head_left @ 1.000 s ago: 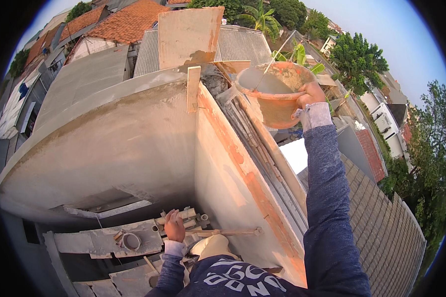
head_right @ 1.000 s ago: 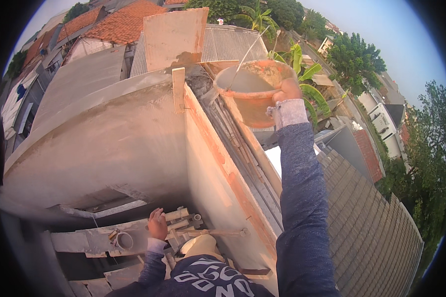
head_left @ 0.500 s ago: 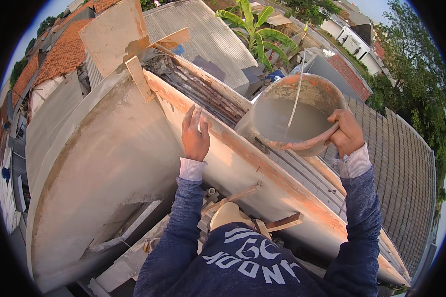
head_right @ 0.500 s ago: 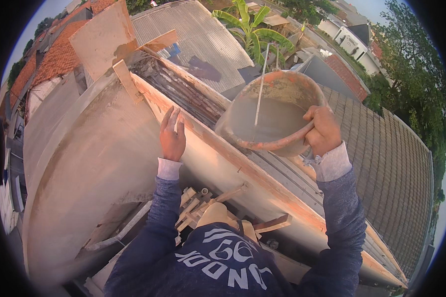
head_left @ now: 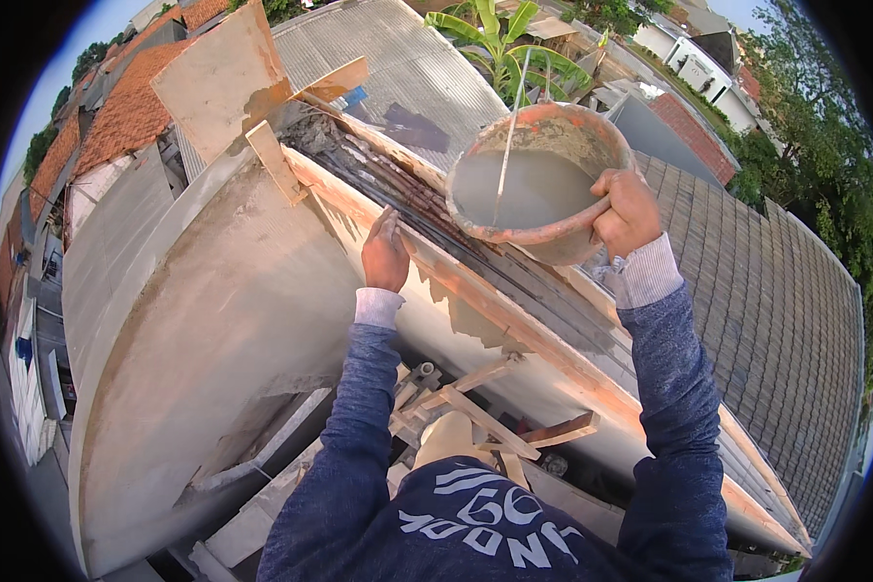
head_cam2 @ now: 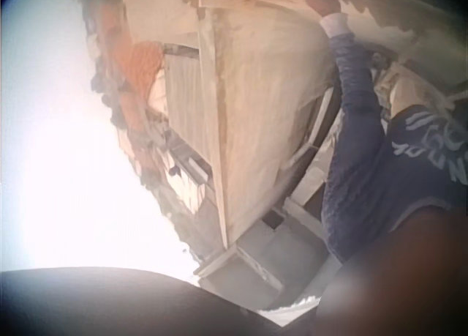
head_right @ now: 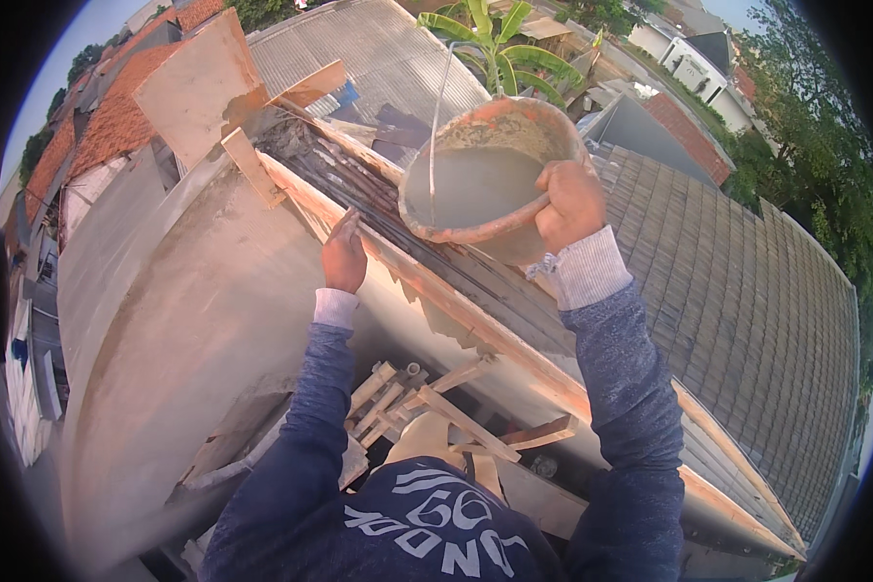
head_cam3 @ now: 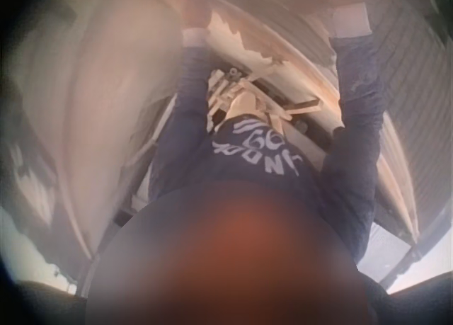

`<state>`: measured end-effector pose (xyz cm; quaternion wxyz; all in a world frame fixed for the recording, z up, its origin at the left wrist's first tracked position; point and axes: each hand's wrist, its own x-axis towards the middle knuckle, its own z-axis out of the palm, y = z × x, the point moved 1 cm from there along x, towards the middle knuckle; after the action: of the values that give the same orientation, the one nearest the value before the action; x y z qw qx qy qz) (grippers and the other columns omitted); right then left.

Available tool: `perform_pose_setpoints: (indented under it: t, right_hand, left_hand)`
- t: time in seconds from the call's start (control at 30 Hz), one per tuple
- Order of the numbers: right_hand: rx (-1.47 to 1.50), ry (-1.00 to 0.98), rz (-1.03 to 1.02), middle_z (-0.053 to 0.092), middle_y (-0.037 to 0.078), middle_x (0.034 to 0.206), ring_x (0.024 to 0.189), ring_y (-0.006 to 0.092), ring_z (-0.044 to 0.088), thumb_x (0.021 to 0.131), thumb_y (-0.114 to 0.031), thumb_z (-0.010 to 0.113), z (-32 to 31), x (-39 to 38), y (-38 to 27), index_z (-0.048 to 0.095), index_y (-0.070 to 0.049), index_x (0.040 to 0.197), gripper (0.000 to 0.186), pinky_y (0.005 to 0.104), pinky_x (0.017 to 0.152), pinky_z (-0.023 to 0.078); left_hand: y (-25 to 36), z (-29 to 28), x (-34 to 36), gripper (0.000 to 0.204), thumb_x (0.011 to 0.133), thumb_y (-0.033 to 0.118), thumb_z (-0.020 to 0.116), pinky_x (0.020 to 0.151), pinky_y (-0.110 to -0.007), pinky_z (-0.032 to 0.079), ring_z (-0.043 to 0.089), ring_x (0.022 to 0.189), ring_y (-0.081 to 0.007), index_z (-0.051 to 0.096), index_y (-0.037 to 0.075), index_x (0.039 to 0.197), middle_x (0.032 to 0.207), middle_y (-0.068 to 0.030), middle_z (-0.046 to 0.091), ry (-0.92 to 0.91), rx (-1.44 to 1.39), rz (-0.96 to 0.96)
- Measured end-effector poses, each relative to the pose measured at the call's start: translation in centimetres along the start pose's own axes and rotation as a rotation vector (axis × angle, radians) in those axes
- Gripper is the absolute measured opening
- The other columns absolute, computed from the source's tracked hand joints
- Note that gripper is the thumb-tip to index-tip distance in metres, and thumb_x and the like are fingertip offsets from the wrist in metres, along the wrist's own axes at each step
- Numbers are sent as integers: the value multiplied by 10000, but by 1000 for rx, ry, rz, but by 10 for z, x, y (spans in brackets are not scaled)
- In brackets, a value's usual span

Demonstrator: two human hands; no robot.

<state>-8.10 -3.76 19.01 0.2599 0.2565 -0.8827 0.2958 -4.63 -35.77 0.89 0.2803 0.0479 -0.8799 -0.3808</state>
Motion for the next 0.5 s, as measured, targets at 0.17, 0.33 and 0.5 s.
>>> perform_pose_setpoints:
  t: [0.17, 0.33, 0.5]
  right_hand:
    - [519, 193, 172, 570, 157, 773, 739, 369, 590, 637, -14, 663, 73, 40, 2, 566, -24, 862, 245, 451, 672, 491]
    - [646, 324, 170, 588, 169, 772, 754, 395, 601, 635, -4, 673, 98, 52, -10, 591, -26, 859, 240, 446, 706, 493]
    - [639, 138, 641, 545, 148, 840, 780, 345, 585, 737, 10, 589, 52, 38, -14, 546, 38, 939, 209, 464, 661, 485]
  left_hand:
    - [0, -1, -3, 349, 877, -35, 454, 1009, -391, 446, 544, 1188, -342, 576, -65, 1203, 1296, -214, 548, -11, 16, 32]
    - [-6, 6, -1, 386, 863, -44, 456, 1010, -389, 446, 533, 1200, -349, 558, -50, 1235, 1316, -219, 532, -18, 25, 61]
    - [-1, 3, 1, 369, 918, 88, 457, 1113, -537, 262, 463, 1286, -304, 561, 5, 1262, 1379, -121, 510, -137, 204, -11]
